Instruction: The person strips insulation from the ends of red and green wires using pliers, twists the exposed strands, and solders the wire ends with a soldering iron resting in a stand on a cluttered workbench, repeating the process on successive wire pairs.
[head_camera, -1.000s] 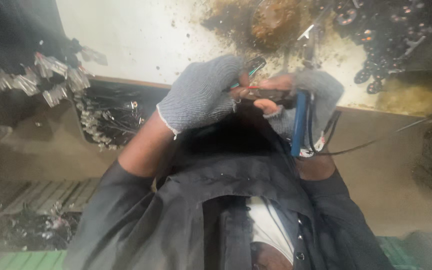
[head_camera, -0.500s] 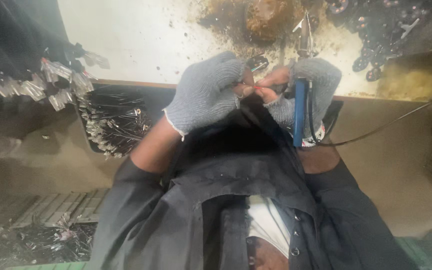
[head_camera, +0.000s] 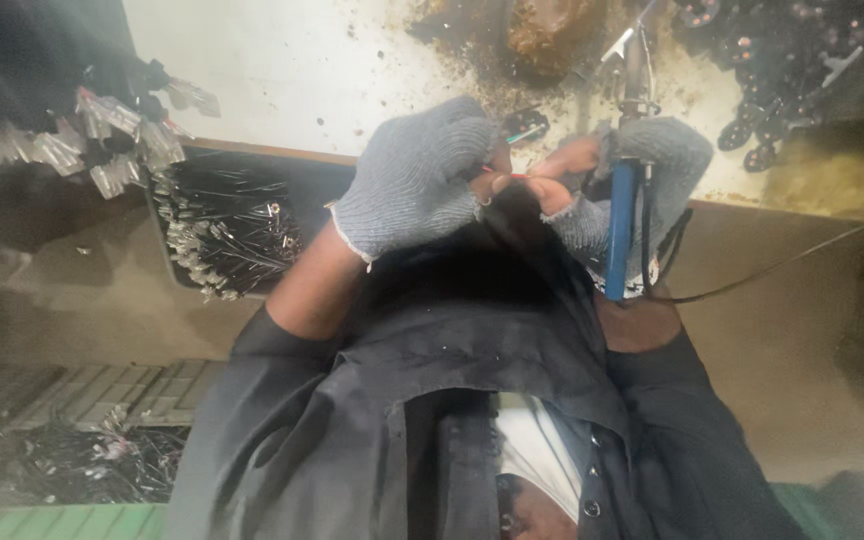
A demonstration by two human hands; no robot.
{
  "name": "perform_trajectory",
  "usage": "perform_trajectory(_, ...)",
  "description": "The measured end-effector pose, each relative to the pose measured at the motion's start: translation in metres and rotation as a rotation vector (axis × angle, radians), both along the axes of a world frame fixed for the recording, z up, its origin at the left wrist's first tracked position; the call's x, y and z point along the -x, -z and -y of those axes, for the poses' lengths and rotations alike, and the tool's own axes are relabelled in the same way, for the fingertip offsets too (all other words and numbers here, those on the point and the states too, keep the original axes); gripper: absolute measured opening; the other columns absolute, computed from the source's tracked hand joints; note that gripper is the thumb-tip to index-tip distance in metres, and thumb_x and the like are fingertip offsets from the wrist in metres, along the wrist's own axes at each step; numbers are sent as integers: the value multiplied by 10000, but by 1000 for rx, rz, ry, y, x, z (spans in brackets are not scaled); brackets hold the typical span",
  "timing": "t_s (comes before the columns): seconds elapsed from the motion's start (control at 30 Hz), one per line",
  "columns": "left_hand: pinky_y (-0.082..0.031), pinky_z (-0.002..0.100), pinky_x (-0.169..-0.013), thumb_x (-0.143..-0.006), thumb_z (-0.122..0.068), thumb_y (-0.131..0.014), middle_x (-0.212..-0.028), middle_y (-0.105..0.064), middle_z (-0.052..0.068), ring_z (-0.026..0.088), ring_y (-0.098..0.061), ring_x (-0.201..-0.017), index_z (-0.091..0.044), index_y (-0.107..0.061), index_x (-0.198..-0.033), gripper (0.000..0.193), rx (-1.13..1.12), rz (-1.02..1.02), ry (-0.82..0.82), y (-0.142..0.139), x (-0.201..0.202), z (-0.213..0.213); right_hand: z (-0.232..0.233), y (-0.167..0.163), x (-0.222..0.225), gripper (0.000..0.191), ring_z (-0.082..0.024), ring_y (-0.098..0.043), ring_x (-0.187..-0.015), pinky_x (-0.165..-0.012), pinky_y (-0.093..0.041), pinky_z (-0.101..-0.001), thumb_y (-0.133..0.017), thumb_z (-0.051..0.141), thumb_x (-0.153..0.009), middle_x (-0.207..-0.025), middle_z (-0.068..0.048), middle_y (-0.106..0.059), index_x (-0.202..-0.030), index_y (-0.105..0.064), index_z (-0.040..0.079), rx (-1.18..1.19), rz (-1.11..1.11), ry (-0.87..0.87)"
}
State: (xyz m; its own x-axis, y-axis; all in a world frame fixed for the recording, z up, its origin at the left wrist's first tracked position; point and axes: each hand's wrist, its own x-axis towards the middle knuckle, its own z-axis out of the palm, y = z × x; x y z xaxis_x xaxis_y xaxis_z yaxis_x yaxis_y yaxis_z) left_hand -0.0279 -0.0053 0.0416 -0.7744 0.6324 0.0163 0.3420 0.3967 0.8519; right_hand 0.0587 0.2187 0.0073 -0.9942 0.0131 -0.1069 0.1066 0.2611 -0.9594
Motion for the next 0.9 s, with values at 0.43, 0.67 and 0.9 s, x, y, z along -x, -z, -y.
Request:
perform_trajectory(0.43,-512,428,-717,-953,-310,-739,-971,-642,72,316,-673,-868,-161,-662,-1038,188,24,-21,15,8,-1,2,1,-18,12,252,-127,-681,-988,-872,-548,-275,-757,252,-1021,-1056,-39,-725,-1123,-686,33,100,181,-115)
perform_trajectory(0.67,-518,431,-715,-916,-276,-748,-962,-640,65,311,-674,-875,-166,-674,-995,154,62,-69,58,15,-2,5,14,-47,10,177,-122,-701,-872,-807,-548,-285,-764,233,-1009,-913,-17,-747,-1044,-796,62,8,132,-98)
perform_trajectory(0.9,-505,423,-666,-885,-302,-823,-895,-624,83,311,-645,-813,-140,-669,-872,223,-1,-156,-64,8,-15,-6,13,-57,12,261,-135,-682,-768,-696,-539,-271,-842,302,-935,-807,-17,-701,-908,-758,56,-149,76,10)
